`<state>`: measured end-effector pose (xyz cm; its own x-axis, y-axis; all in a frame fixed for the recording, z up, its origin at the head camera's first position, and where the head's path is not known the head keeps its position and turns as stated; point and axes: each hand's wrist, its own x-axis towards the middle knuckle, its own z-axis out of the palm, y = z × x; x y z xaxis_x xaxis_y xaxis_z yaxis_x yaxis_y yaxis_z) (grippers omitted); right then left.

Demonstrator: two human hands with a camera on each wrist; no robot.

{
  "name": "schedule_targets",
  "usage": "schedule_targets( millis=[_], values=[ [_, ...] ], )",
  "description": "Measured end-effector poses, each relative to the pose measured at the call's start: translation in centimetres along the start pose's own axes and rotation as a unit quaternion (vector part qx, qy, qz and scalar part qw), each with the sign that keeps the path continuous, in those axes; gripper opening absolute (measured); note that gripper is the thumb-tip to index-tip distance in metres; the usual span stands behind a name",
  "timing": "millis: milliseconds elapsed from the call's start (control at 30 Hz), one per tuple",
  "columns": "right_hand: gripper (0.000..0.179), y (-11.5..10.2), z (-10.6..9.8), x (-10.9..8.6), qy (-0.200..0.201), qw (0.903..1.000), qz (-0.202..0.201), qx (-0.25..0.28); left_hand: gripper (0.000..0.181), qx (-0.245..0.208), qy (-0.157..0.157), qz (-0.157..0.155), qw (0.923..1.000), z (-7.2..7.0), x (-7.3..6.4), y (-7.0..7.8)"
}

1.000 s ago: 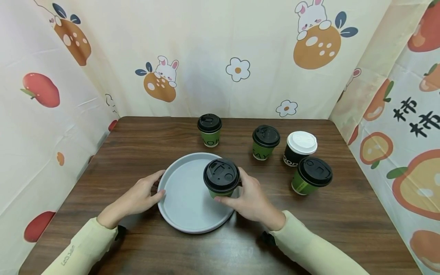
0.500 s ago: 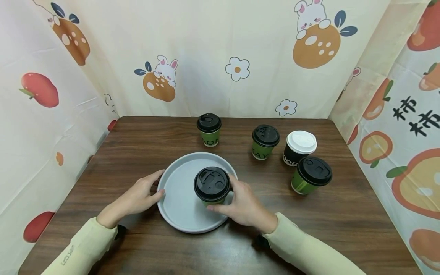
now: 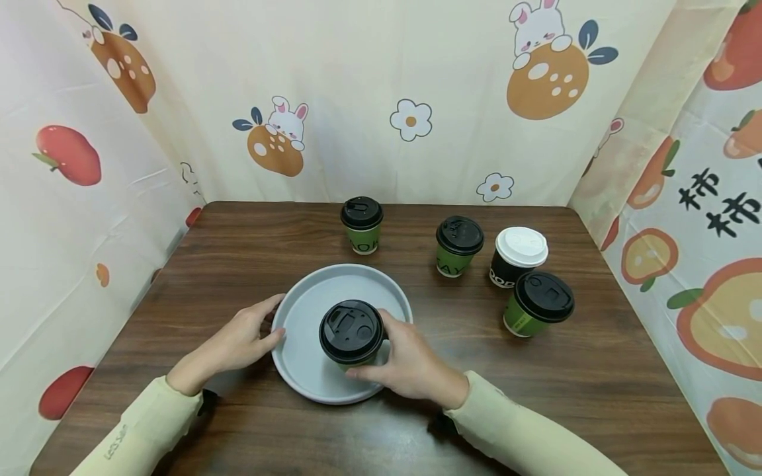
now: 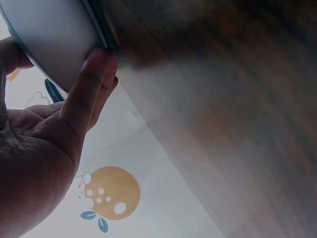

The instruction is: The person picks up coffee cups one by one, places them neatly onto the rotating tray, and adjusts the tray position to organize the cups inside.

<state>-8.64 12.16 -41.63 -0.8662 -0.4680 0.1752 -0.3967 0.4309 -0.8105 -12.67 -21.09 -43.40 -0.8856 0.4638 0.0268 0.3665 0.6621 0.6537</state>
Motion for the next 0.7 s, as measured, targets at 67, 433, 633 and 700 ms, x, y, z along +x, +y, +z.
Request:
schedule_targets(
  millis=[67,433,633,700],
  values=[
    [0.081,-0.1,0.2,0.0,-0.005,1.0000,-0.005,0.002,0.062,0.000,0.000,-0.001,1.0000,0.0,0.0,0.0],
    [0.080,-0.2,1.1,0.1,-0.031,0.9984,-0.024,0.041,0.061,-0.001,-0.001,-0.002,1.0000,-0.1,0.0,-0.1],
    [0.081,-0.3,1.4,0.1,-0.042,0.9978,-0.031,0.040,0.061,0.000,0.001,0.000,1.0000,-0.1,0.0,-0.1],
    [0.081,-0.3,1.5,0.0,-0.046,0.9976,-0.033,0.041,0.061,0.002,0.001,0.001,1.0000,-0.1,0.1,-0.1]
  ],
)
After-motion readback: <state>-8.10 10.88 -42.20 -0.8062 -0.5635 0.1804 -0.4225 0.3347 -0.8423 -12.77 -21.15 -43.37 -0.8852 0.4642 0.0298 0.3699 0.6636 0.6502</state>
